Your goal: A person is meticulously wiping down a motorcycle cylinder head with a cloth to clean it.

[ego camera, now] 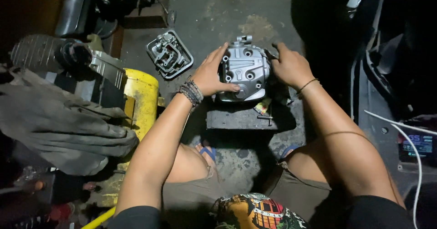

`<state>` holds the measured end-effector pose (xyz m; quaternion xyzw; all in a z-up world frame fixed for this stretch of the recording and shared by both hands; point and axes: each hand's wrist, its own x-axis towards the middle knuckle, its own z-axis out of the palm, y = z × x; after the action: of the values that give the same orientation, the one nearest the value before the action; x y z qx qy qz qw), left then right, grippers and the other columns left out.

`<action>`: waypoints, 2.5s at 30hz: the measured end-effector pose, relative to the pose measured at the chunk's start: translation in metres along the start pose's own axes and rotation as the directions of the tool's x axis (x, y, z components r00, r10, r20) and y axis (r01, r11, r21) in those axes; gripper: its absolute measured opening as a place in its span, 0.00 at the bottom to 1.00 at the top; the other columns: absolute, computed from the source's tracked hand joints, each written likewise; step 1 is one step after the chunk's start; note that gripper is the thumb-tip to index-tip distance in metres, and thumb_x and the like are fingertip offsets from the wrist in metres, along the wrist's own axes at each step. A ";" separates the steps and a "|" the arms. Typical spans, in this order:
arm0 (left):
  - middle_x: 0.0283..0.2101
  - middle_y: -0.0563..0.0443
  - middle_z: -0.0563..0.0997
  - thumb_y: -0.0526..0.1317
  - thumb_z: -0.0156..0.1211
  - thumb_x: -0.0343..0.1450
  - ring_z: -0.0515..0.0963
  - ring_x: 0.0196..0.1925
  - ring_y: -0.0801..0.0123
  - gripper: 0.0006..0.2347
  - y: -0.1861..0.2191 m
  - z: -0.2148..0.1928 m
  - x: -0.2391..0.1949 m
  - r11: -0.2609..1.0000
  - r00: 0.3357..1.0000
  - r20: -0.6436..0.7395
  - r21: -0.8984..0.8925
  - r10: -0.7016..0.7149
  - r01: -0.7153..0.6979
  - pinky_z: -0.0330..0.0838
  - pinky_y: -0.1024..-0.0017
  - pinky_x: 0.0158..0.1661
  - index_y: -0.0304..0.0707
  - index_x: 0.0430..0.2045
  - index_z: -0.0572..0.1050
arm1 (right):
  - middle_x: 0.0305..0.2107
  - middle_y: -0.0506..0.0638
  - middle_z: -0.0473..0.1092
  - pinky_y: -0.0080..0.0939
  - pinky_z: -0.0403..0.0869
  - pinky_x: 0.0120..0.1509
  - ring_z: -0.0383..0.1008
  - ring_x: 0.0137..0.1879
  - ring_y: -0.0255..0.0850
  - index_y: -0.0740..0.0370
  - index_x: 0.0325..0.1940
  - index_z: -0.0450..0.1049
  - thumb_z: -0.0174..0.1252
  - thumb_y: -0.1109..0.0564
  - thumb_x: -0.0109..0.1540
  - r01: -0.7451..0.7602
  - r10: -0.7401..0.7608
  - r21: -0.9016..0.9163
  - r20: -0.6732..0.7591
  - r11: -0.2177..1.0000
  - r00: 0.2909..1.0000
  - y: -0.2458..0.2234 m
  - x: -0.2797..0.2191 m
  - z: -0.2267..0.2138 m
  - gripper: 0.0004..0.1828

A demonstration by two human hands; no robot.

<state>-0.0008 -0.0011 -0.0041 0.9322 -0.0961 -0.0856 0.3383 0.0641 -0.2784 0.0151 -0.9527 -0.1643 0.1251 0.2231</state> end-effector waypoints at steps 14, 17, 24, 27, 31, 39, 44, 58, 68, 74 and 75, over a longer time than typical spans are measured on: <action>0.74 0.32 0.53 0.68 0.77 0.54 0.52 0.78 0.44 0.60 0.006 -0.003 -0.001 1.000 1.000 0.016 -0.018 -0.021 0.021 0.41 0.52 0.75 0.50 0.76 0.41 | 0.60 0.66 0.68 0.62 0.65 0.69 0.65 0.67 0.59 0.64 0.71 0.66 0.52 0.45 0.68 -0.208 0.144 0.603 0.153 0.770 0.978 -0.010 -0.028 -0.008 0.30; 0.74 0.31 0.53 0.68 0.77 0.55 0.52 0.78 0.43 0.60 0.006 -0.004 -0.001 1.000 1.000 0.007 -0.019 -0.021 0.021 0.41 0.50 0.75 0.49 0.75 0.41 | 0.67 0.69 0.61 0.66 0.57 0.77 0.56 0.76 0.63 0.64 0.75 0.60 0.43 0.36 0.72 -0.211 0.144 0.374 0.199 0.903 0.969 -0.012 -0.017 0.002 0.37; 0.74 0.32 0.53 0.67 0.78 0.55 0.52 0.78 0.44 0.59 0.001 -0.001 0.001 1.000 1.000 0.002 -0.024 -0.005 0.005 0.41 0.50 0.75 0.52 0.76 0.40 | 0.62 0.77 0.64 0.71 0.57 0.75 0.59 0.72 0.71 0.73 0.71 0.61 0.32 0.33 0.75 -0.094 0.083 0.158 0.075 0.983 0.994 0.000 0.028 0.019 0.41; 0.75 0.31 0.52 0.68 0.77 0.55 0.51 0.78 0.43 0.59 0.001 0.001 0.000 0.999 1.000 -0.002 -0.036 0.000 0.000 0.41 0.49 0.74 0.52 0.76 0.39 | 0.64 0.77 0.63 0.69 0.54 0.77 0.57 0.74 0.70 0.74 0.71 0.62 0.30 0.32 0.74 -0.114 0.100 0.213 0.079 0.970 0.992 0.008 0.035 0.028 0.43; 0.75 0.32 0.52 0.67 0.78 0.55 0.52 0.78 0.44 0.59 -0.001 0.000 -0.001 0.999 1.000 -0.009 -0.036 0.001 -0.001 0.41 0.50 0.75 0.52 0.76 0.40 | 0.68 0.76 0.57 0.65 0.48 0.80 0.50 0.77 0.68 0.76 0.74 0.57 0.26 0.34 0.75 -0.104 0.074 0.256 0.125 0.961 0.989 -0.006 0.007 0.016 0.43; 0.74 0.33 0.54 0.69 0.78 0.53 0.53 0.78 0.45 0.61 -0.003 0.000 0.002 1.000 1.000 0.004 0.005 -0.006 0.006 0.43 0.49 0.74 0.52 0.75 0.40 | 0.71 0.72 0.54 0.61 0.48 0.83 0.49 0.79 0.63 0.72 0.77 0.54 0.32 0.37 0.73 -0.194 0.110 0.317 0.262 0.929 0.959 -0.058 -0.059 -0.030 0.40; 0.73 0.31 0.55 0.69 0.78 0.53 0.54 0.77 0.42 0.61 -0.006 0.002 0.004 1.000 1.000 -0.005 0.005 0.012 -0.012 0.43 0.46 0.74 0.50 0.75 0.41 | 0.72 0.75 0.49 0.62 0.45 0.83 0.45 0.80 0.64 0.73 0.79 0.47 0.32 0.42 0.73 -0.158 0.084 0.301 0.244 0.940 0.966 -0.042 -0.038 -0.023 0.38; 0.74 0.30 0.53 0.68 0.78 0.54 0.52 0.78 0.41 0.60 -0.004 0.002 0.001 0.999 1.000 -0.014 -0.043 0.015 -0.016 0.41 0.47 0.74 0.50 0.76 0.41 | 0.71 0.73 0.53 0.60 0.45 0.83 0.49 0.79 0.62 0.73 0.77 0.55 0.27 0.31 0.73 -0.120 0.066 0.231 0.230 0.965 0.971 -0.006 -0.013 0.002 0.45; 0.73 0.32 0.55 0.69 0.79 0.53 0.55 0.77 0.41 0.61 -0.004 0.001 0.004 1.000 1.000 -0.004 -0.006 0.013 -0.013 0.43 0.46 0.74 0.50 0.76 0.41 | 0.65 0.81 0.60 0.70 0.55 0.75 0.56 0.73 0.74 0.62 0.82 0.46 0.29 0.38 0.73 -0.078 0.048 0.178 0.167 0.981 0.985 -0.015 -0.011 -0.003 0.37; 0.73 0.32 0.54 0.69 0.79 0.54 0.54 0.77 0.40 0.61 -0.004 0.002 0.004 1.000 1.000 -0.005 -0.007 0.017 -0.017 0.41 0.46 0.74 0.50 0.76 0.40 | 0.72 0.71 0.53 0.62 0.45 0.82 0.48 0.79 0.63 0.62 0.79 0.53 0.31 0.32 0.72 -0.163 0.113 0.286 0.183 0.944 0.977 -0.004 0.031 0.011 0.41; 0.74 0.32 0.53 0.68 0.78 0.54 0.53 0.77 0.40 0.61 -0.004 0.002 0.003 1.000 1.000 -0.003 -0.009 0.018 -0.018 0.41 0.46 0.74 0.50 0.76 0.40 | 0.73 0.68 0.53 0.60 0.44 0.83 0.47 0.80 0.60 0.60 0.78 0.55 0.32 0.31 0.71 -0.198 0.139 0.303 0.207 0.932 0.968 -0.002 0.035 0.012 0.41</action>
<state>0.0027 0.0002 -0.0084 0.9299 -0.1035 -0.0819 0.3433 0.0916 -0.2588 -0.0001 -0.8986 -0.0789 0.2557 0.3478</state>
